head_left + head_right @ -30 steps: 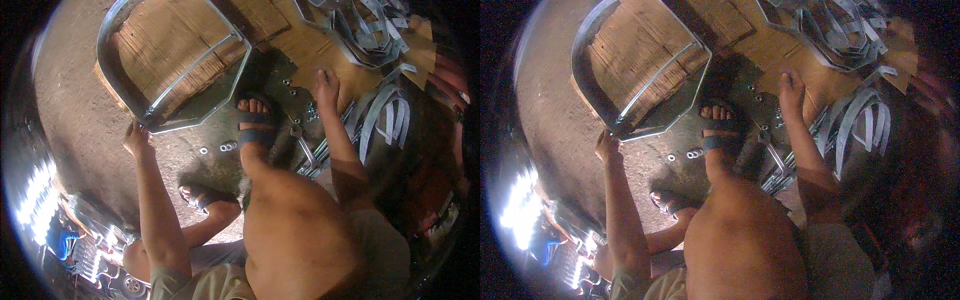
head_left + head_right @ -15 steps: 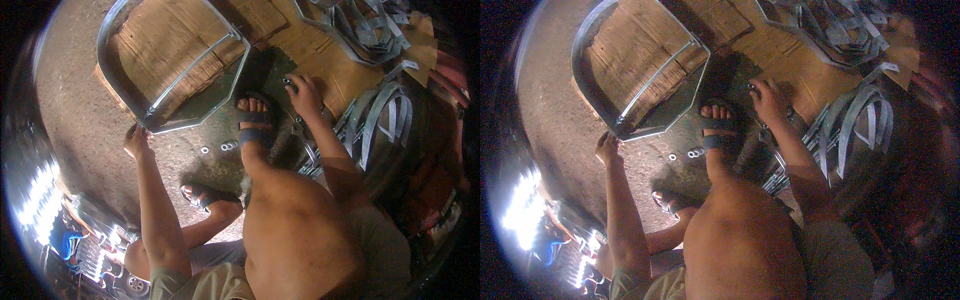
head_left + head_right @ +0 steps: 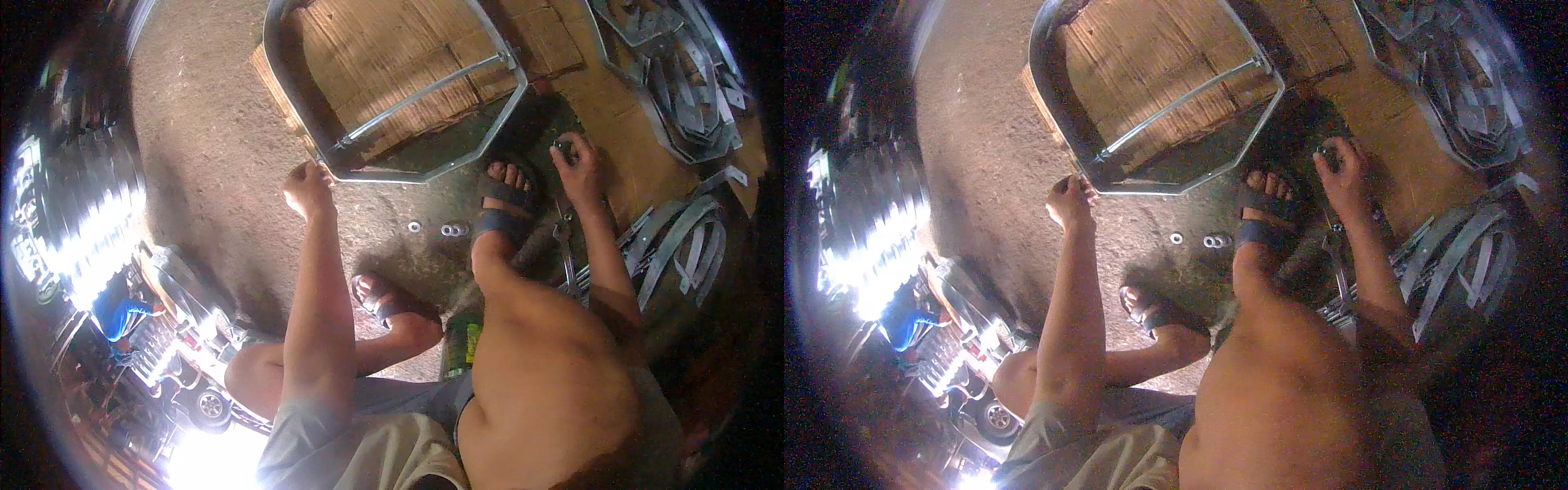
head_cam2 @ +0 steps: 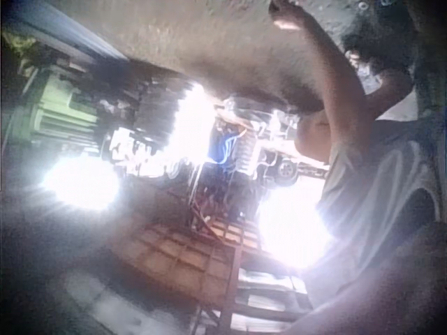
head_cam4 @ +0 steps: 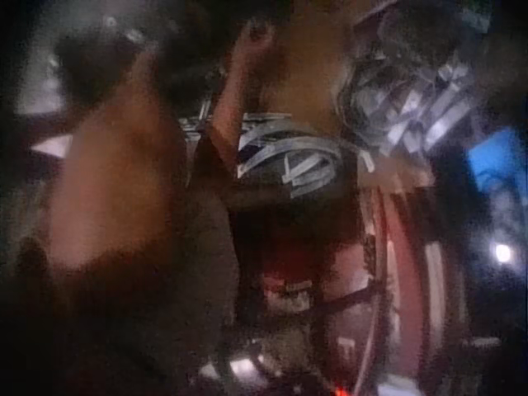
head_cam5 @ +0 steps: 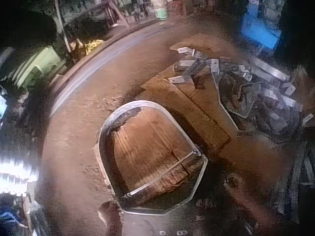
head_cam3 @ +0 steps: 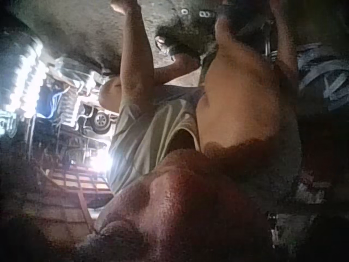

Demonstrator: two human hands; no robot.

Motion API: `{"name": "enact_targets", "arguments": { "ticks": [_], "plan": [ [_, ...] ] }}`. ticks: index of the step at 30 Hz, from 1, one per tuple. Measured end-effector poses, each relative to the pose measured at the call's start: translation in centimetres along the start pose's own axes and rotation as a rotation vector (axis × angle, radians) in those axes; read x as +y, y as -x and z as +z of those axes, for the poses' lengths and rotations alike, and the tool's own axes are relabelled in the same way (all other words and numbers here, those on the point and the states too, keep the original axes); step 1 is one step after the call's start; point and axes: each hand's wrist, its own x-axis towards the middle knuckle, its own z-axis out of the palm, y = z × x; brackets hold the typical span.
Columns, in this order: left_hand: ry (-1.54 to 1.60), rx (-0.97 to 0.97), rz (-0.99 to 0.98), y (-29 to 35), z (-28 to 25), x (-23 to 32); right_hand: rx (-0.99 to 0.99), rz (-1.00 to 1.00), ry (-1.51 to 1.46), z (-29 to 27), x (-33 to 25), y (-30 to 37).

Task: The person sits on the floor and assembles a metal frame by inserting bolts and tightening nuts with a wrench. They handle washers and nuts, aligning the metal pieces and securing them together.

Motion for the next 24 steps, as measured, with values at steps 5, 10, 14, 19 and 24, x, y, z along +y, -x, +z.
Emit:
{"name": "enact_targets", "arguments": {
  "ticks": [5, 10, 14, 19, 24],
  "plan": [
    [0.119, 0.085, -0.002, -0.6, 0.6, -0.9, -0.043, 0.066, 0.087, -0.5, -2.5, 0.0],
    [-0.303, -0.01, 0.256, -1.8, 0.2, -1.9, -0.021, 0.046, 0.03, -0.1, -1.2, 0.7],
    [-0.584, -0.049, 0.401, -1.9, -0.3, -1.8, 0.002, 0.077, 0.026, -0.3, -1.9, 1.2],
    [-0.54, -0.039, 0.316, -2.7, -0.5, -2.2, -0.042, 0.068, 0.032, -0.5, -1.5, 0.8],
    [-0.511, 0.007, 0.318, -2.3, -0.1, -1.8, -0.007, 0.016, 0.001, -0.1, -1.4, 0.6]
  ]
}}
